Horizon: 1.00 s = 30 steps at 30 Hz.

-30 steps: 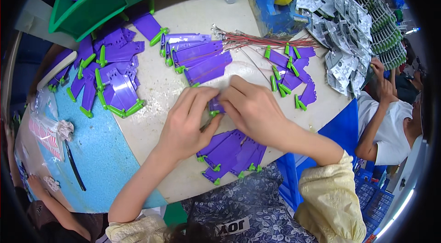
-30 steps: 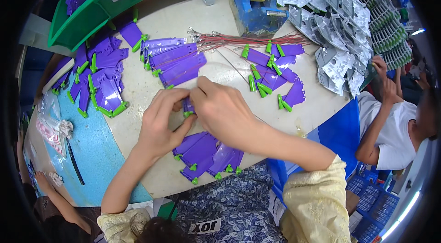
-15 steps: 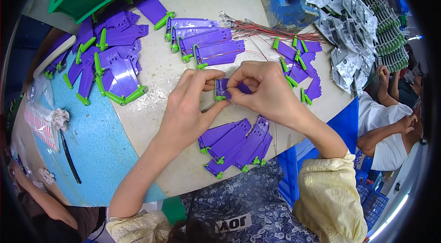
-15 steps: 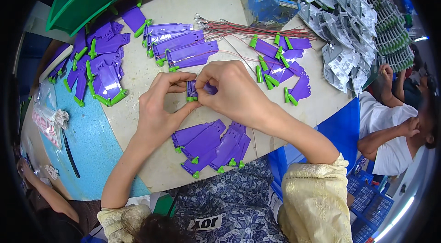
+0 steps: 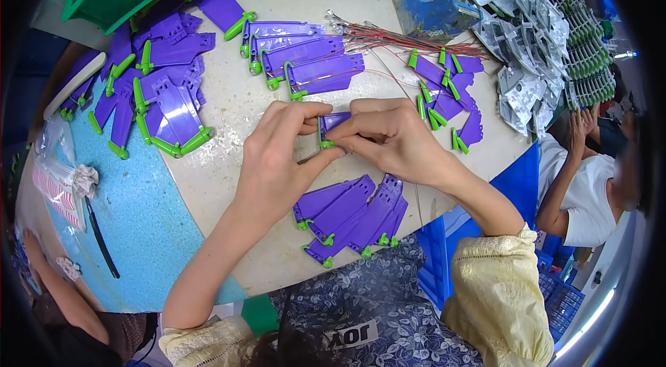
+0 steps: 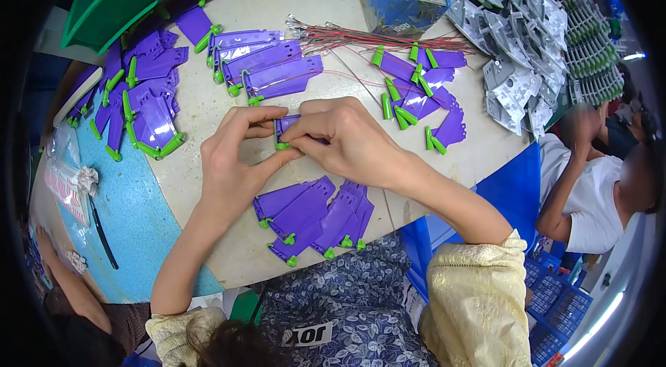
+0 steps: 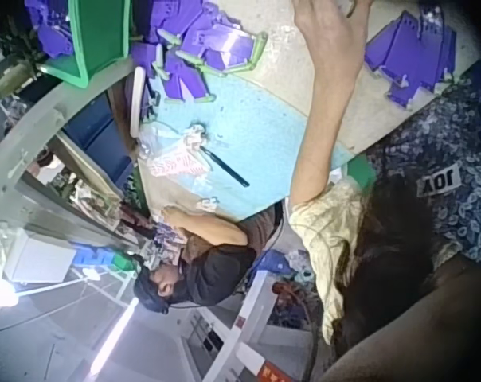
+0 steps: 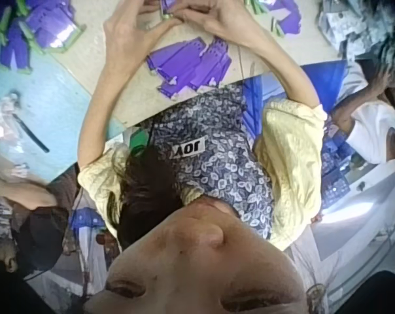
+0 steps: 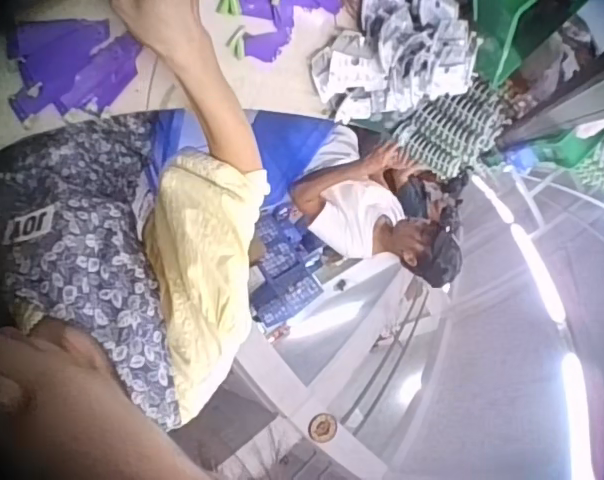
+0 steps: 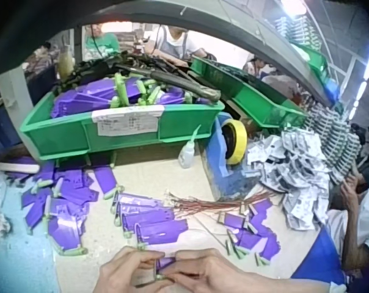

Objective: The person assembles purple plastic components by inserting green plastic pieces and red wires into them. They use a small bottle to apply liquid adhesive to the parts before inserting the wires. The person works on multiple units sequentially, stacking the finished assemblies on the table.

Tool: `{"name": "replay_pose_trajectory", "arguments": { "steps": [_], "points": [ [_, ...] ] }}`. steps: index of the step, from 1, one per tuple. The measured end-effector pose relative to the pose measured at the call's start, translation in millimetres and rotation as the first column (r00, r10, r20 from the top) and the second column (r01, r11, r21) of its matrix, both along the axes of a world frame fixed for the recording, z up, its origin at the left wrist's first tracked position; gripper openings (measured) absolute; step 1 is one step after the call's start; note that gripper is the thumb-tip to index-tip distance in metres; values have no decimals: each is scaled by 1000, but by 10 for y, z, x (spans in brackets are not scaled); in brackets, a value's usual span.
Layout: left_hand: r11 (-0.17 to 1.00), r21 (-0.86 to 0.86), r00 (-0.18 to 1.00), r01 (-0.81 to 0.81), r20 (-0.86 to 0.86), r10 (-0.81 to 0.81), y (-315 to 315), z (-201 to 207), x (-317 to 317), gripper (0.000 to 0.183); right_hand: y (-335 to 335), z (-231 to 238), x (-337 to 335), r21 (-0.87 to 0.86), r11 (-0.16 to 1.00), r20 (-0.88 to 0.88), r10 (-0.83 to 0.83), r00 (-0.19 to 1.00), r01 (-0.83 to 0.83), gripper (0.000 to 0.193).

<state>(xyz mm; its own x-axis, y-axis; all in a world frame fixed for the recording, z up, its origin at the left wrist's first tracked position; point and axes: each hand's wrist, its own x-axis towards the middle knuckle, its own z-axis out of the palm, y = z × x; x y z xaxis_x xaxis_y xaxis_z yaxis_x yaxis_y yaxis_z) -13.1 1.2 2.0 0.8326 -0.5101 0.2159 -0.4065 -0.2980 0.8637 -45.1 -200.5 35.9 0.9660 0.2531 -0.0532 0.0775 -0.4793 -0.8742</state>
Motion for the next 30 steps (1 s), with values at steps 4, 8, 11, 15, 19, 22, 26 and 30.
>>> {"name": "replay_pose_trajectory", "arguments": {
  "steps": [4,8,11,15,19,22,26,30],
  "points": [
    [1000,-4,1000,-19,15,19,-15,10,-6,49,5,14,12,-24,995,-104,-104,989,102,11],
    [999,-37,999,-18,49,20,-30,-16,5,44,78,4,-48,82,987,-124,-129,984,140,10],
    [997,-78,999,-11,29,13,-54,-17,-12,44,68,-18,-14,107,991,-121,-67,990,80,10],
    [997,-71,996,-16,85,22,-59,-10,-11,43,10,-44,73,-121,988,228,119,966,-94,10],
    [999,3,992,-42,117,41,-47,-6,-17,39,-119,59,90,-175,980,91,-83,992,98,9],
    [998,39,989,-54,140,48,-64,42,-41,34,-33,56,75,-205,942,96,-251,963,266,9],
    [979,193,885,61,443,-142,-1,66,124,33,-72,32,126,-194,907,4,-381,924,375,7],
    [941,197,817,275,467,-337,-31,60,348,31,-128,81,161,-307,882,258,-286,923,359,12]
  ]
}}
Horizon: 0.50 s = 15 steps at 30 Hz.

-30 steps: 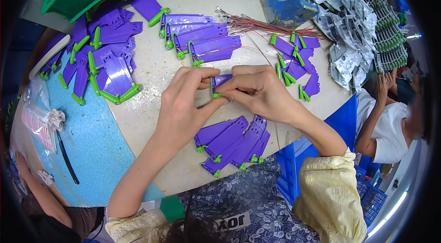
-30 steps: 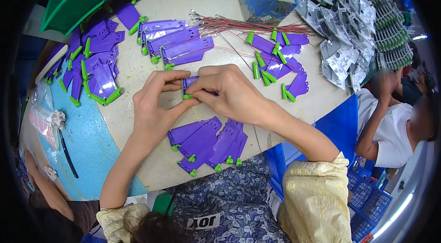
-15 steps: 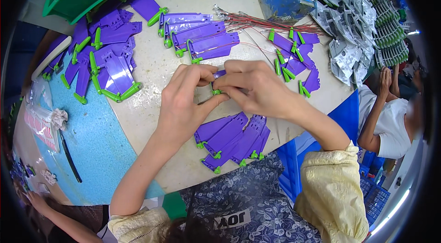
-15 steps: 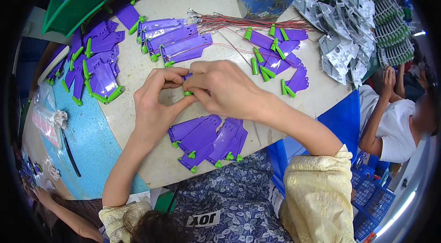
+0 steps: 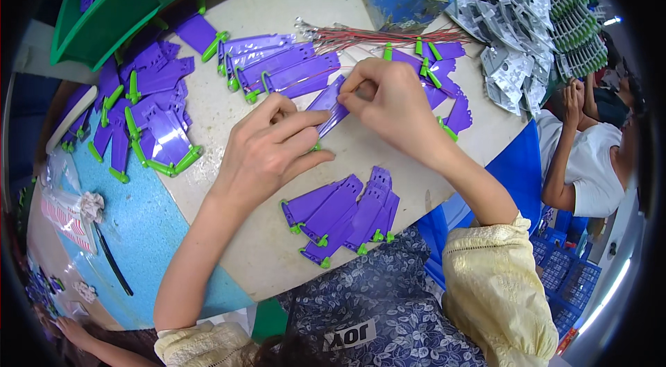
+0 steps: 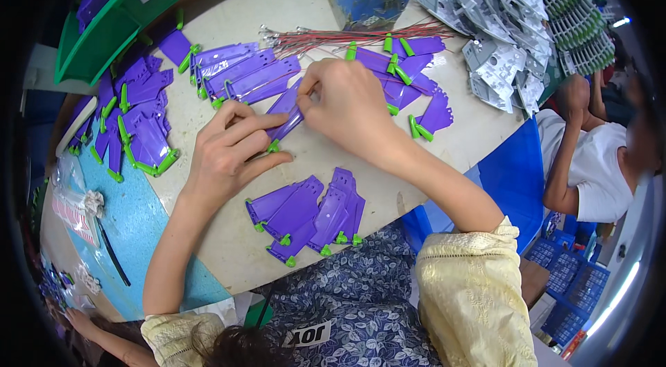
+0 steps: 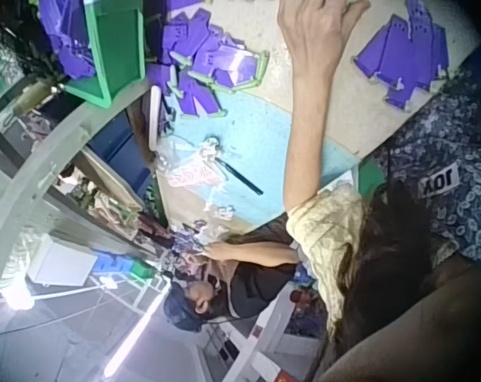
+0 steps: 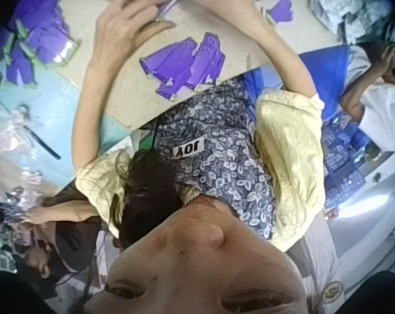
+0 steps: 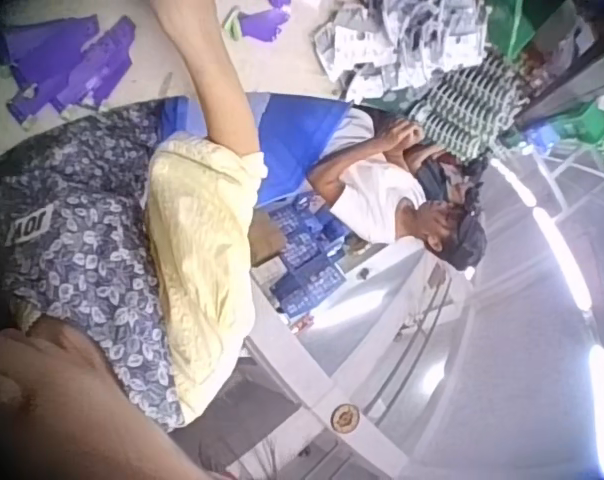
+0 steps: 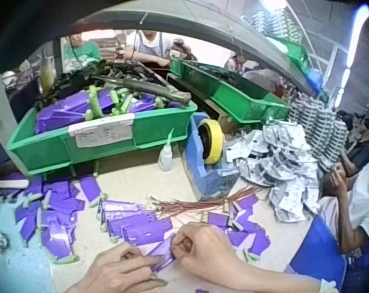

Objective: The person assembles purple plastic components by inserting green plastic pieces and red wires into them. They use a small bottle to apply liquid adhesive to the parts before inserting the wires. The person works on multiple units sequentially, stacking the finished assemblies on the table.

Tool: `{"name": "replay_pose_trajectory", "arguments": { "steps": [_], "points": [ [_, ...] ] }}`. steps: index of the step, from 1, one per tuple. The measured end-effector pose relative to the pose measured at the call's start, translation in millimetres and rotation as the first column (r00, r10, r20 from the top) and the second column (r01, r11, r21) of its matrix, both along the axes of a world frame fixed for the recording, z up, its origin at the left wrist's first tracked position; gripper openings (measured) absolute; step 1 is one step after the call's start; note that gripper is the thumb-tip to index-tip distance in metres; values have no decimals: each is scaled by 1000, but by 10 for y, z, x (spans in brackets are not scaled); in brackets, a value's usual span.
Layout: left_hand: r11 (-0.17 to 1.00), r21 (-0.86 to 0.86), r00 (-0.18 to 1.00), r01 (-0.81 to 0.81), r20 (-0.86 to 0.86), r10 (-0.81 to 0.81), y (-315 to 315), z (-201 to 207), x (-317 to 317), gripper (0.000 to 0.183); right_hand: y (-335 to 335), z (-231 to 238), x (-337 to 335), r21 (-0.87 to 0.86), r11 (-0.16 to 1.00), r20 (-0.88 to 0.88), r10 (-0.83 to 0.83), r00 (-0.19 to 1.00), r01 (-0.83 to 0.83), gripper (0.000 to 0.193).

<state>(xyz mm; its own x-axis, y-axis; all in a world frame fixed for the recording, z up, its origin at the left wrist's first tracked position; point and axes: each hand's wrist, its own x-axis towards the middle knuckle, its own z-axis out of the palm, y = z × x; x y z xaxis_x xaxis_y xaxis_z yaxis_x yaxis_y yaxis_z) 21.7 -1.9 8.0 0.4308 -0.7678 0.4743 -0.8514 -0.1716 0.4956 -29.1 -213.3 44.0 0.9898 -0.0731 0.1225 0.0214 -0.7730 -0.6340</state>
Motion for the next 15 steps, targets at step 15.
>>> {"name": "replay_pose_trajectory", "arguments": {
  "steps": [15],
  "points": [
    [1000,-6,998,-22,-53,22,-67,26,-15,38,-1019,481,280,611,650,-270,-365,891,452,19]
  ]
}}
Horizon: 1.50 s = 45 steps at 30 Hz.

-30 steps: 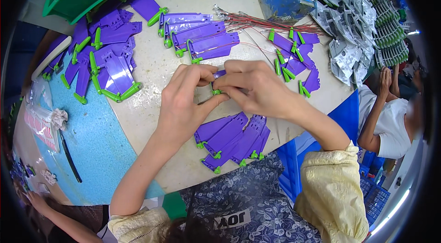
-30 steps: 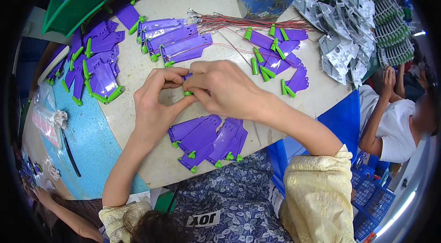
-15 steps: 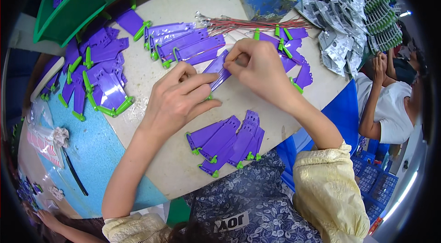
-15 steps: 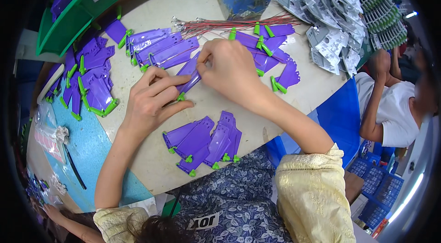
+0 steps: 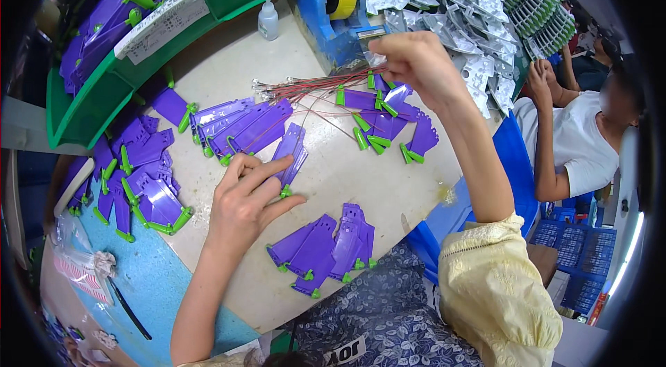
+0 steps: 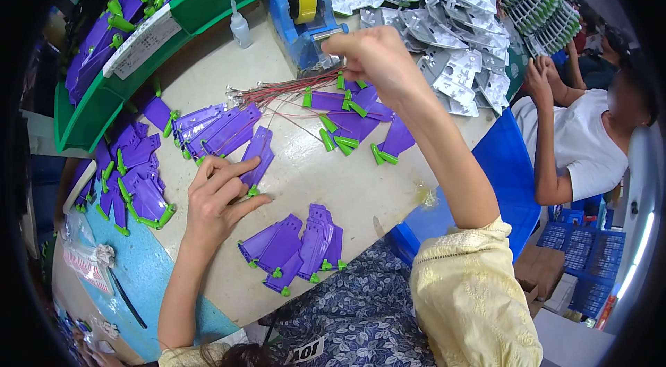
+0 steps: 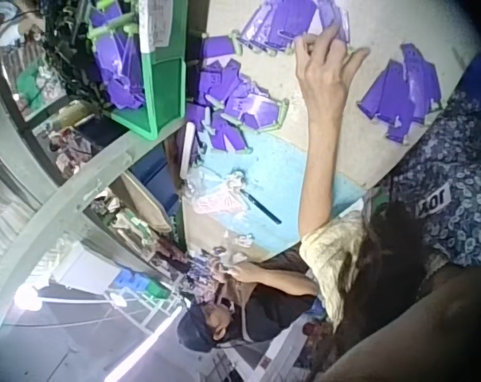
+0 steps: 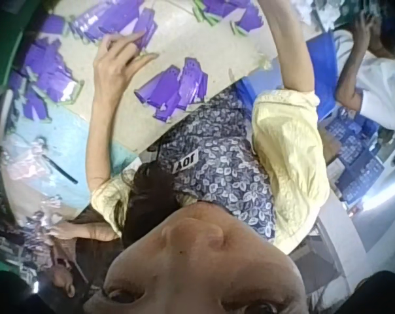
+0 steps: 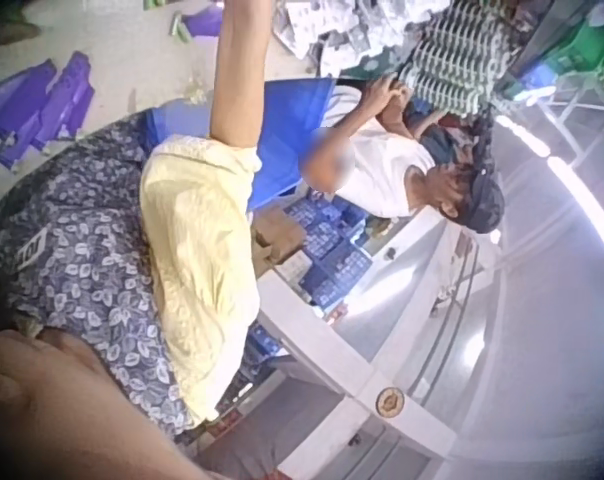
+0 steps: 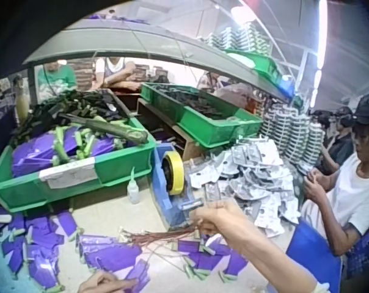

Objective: The person assembles purple plastic components by inserting green plastic pieces and red wires into them. They use a small bottle to apply liquid adhesive to the parts before inserting the wires. The person works on multiple units sequentially, stacking the finished assemblies on the table.

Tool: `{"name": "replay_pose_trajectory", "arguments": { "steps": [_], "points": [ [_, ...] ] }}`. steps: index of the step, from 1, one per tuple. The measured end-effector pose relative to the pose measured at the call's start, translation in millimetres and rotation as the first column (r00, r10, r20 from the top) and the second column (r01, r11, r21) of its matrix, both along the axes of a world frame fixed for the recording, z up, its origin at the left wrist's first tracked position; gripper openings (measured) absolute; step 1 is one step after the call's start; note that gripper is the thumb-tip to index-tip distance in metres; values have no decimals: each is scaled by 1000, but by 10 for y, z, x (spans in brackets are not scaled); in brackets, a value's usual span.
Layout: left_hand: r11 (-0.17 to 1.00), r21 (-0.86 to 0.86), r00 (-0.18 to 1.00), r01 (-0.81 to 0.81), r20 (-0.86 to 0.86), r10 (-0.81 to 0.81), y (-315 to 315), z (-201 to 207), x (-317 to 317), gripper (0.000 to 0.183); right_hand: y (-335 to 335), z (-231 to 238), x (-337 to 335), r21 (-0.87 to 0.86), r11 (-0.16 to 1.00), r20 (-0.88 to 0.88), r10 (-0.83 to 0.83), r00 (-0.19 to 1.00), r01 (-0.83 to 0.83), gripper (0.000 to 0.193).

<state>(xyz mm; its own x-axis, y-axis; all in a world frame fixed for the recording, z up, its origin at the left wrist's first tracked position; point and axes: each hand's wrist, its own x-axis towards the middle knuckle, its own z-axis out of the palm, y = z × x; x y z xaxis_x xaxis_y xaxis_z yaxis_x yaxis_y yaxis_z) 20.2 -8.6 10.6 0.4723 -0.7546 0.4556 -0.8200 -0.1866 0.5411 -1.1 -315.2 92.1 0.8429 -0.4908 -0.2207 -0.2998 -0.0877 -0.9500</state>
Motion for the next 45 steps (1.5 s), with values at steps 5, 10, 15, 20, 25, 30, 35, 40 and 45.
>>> {"name": "replay_pose_trajectory", "arguments": {
  "steps": [5,10,15,20,25,30,35,40,45],
  "points": [
    [998,34,994,-46,-97,49,33,18,-5,43,126,36,-93,-147,956,-157,233,960,-255,15],
    [995,-58,984,-78,-163,68,-18,-16,-21,70,953,-479,-638,-15,841,132,537,833,-540,16],
    [982,-123,989,-147,-44,142,34,-70,-141,50,1057,-545,-536,-160,765,-109,615,781,-624,26],
    [976,0,976,-216,-1,216,55,-82,-278,60,1102,-546,-477,-636,690,91,512,854,-345,13],
    [966,-34,957,-254,-153,247,17,-101,-229,70,1132,-389,-59,-322,666,-284,610,740,-673,12],
    [963,-65,932,-263,-277,236,37,-146,-262,61,1300,-242,132,-76,541,-346,773,531,-837,18],
    [936,93,930,-341,182,320,41,146,-56,43,930,-513,486,-744,621,167,530,832,-246,16],
    [940,-19,931,-341,136,340,228,40,84,39,950,-788,712,-887,423,28,451,892,-186,13],
    [997,45,995,59,-78,-55,584,186,-481,34,928,-526,601,-847,531,381,568,730,28,9]
  ]
}}
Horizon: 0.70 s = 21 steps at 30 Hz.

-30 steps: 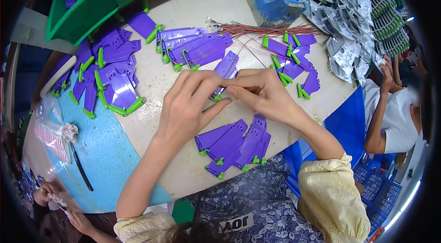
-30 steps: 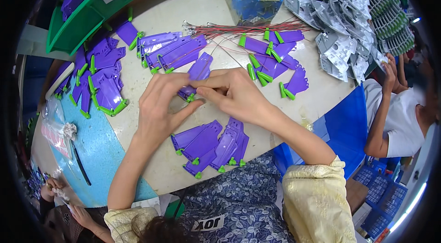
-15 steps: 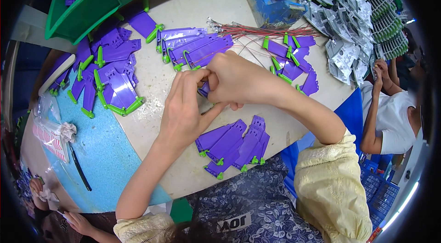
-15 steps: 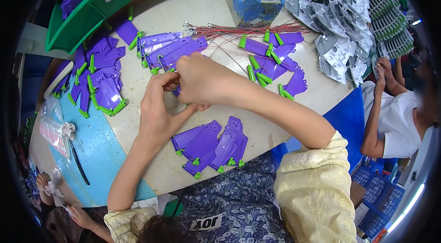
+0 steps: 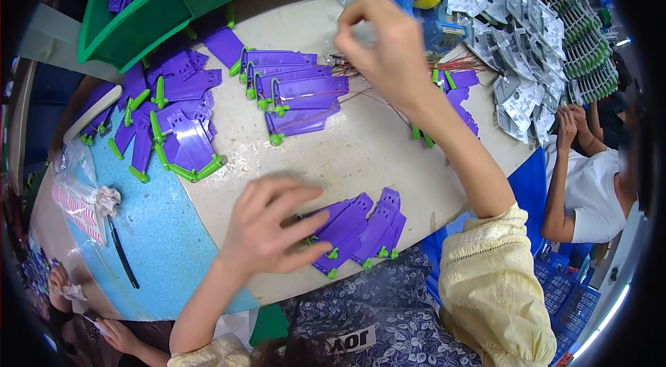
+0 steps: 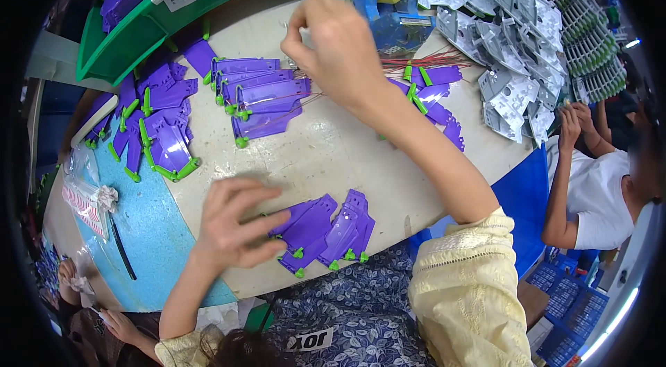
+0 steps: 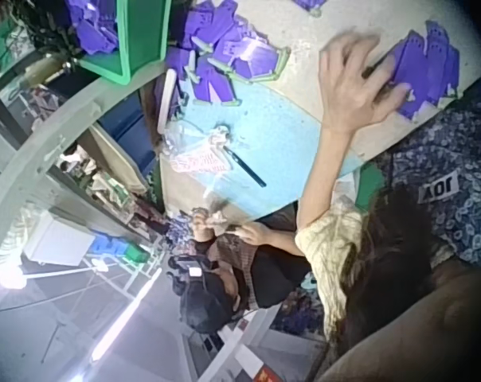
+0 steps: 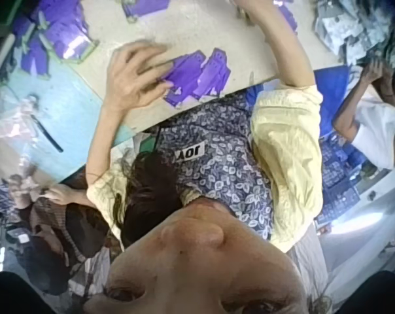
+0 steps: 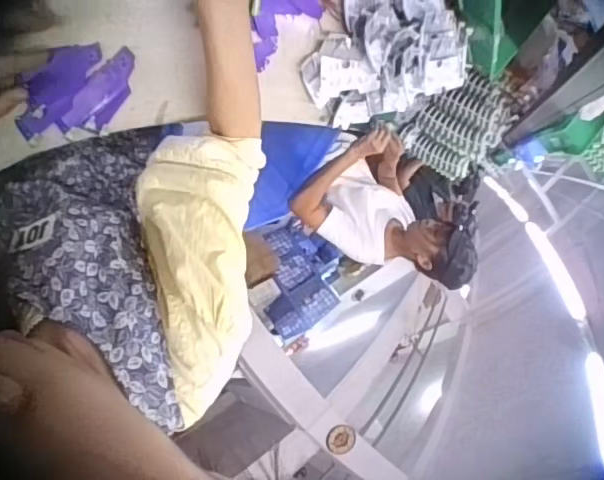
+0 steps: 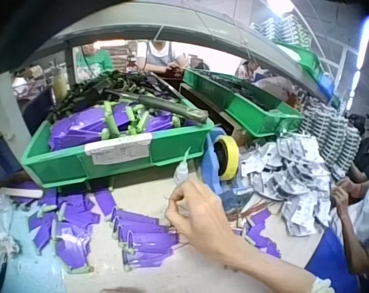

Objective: The person assembles purple plastic components by inserting green plastic pieces and red wires into them. They use a small bottle to apply liquid adhesive to the parts before inserting the wires. The person works on multiple units sequentially, stacking the finished assemblies on the table.

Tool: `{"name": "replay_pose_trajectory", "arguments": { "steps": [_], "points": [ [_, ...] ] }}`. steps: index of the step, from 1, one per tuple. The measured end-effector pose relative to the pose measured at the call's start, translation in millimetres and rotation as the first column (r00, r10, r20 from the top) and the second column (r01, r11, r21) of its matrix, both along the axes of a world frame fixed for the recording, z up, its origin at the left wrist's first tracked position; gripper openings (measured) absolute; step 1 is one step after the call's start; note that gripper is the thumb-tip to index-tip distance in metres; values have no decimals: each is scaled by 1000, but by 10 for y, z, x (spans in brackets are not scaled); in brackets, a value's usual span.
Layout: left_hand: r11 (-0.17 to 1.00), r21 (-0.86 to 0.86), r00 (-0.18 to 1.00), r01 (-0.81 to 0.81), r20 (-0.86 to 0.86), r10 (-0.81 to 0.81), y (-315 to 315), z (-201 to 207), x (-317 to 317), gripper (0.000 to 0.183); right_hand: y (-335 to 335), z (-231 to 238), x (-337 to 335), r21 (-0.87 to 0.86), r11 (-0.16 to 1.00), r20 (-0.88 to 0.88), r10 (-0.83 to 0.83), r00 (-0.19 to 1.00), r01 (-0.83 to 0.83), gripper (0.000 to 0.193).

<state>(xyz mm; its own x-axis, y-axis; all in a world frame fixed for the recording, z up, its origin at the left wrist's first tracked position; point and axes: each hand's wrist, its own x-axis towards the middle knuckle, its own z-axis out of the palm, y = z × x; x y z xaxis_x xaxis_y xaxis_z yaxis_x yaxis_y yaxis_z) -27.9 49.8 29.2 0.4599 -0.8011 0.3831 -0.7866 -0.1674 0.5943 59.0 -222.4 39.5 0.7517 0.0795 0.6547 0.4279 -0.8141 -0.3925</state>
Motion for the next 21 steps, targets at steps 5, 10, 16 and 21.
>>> {"name": "replay_pose_trajectory", "arguments": {
  "steps": [5,10,16,21],
  "points": [
    [944,102,949,-315,24,314,-73,-74,-131,37,340,810,-904,49,984,-291,180,940,-173,14],
    [941,-101,930,-322,-221,295,-469,-233,21,59,379,47,-1058,37,975,-514,207,832,-220,11],
    [918,-163,879,-362,-387,277,-507,-294,41,64,275,78,-1016,355,931,-708,330,625,-90,7],
    [924,-136,866,-357,-420,272,-506,-295,69,57,247,29,-1148,382,922,-686,326,651,-60,7]
  ]
}}
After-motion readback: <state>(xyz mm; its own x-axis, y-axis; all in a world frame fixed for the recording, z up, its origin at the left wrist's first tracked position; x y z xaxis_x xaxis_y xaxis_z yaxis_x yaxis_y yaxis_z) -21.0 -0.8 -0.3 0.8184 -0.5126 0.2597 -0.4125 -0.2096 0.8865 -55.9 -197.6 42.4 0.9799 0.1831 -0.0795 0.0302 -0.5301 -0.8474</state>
